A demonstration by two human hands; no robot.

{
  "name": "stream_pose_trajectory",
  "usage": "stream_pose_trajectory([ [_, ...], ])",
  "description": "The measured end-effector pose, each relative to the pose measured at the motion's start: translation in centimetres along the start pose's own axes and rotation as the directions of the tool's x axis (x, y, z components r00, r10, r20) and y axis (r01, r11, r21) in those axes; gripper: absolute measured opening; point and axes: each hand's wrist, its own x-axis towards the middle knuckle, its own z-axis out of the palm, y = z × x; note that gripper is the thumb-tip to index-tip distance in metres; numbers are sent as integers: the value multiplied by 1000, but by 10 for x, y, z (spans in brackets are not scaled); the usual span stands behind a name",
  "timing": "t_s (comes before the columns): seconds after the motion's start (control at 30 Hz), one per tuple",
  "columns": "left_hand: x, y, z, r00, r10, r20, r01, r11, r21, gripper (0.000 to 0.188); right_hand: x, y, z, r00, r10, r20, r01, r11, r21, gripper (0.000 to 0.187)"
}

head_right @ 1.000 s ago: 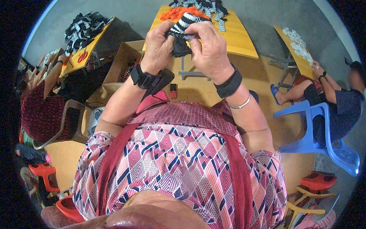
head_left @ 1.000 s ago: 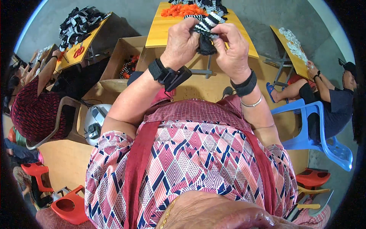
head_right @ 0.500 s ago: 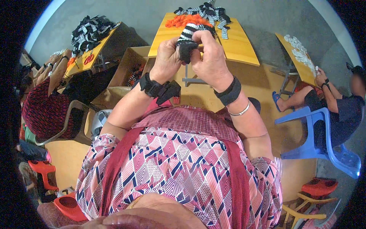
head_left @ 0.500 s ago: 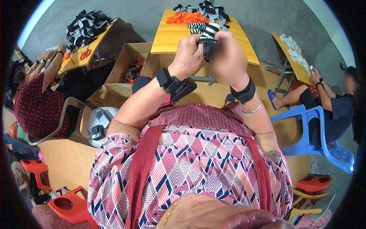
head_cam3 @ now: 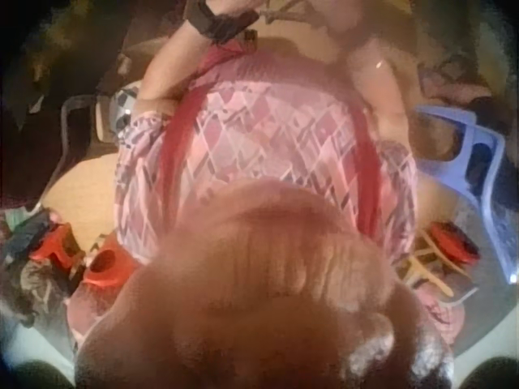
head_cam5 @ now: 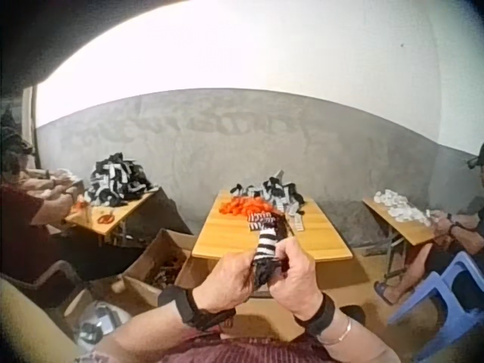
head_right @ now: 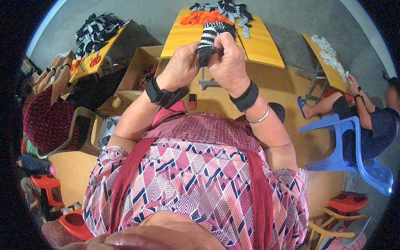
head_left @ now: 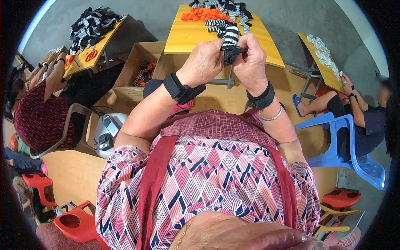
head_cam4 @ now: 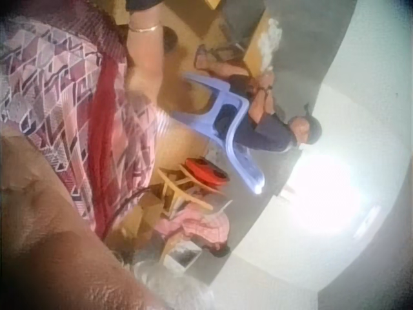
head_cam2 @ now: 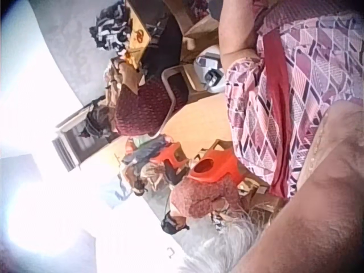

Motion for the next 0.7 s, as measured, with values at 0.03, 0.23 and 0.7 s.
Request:
stream_pose_trajectory([
  [0.03, 1, -1, 1, 1000, 10, -21, -9, 1000, 23, 7, 0, 1, 1, 999, -29, -23, 29, 1000, -10, 20],
  [0.23, -20, -1, 14, 999, -8, -36, 12, 994, 108, 5, 6, 4, 7, 977, -188, -96, 183, 981, -63, 21],
  [0.7, -15, -21, -15, 802, -590, 98, 254, 189, -948, 13, -14, -10, 32, 909, -307, 281, 274, 950, 150, 19],
])
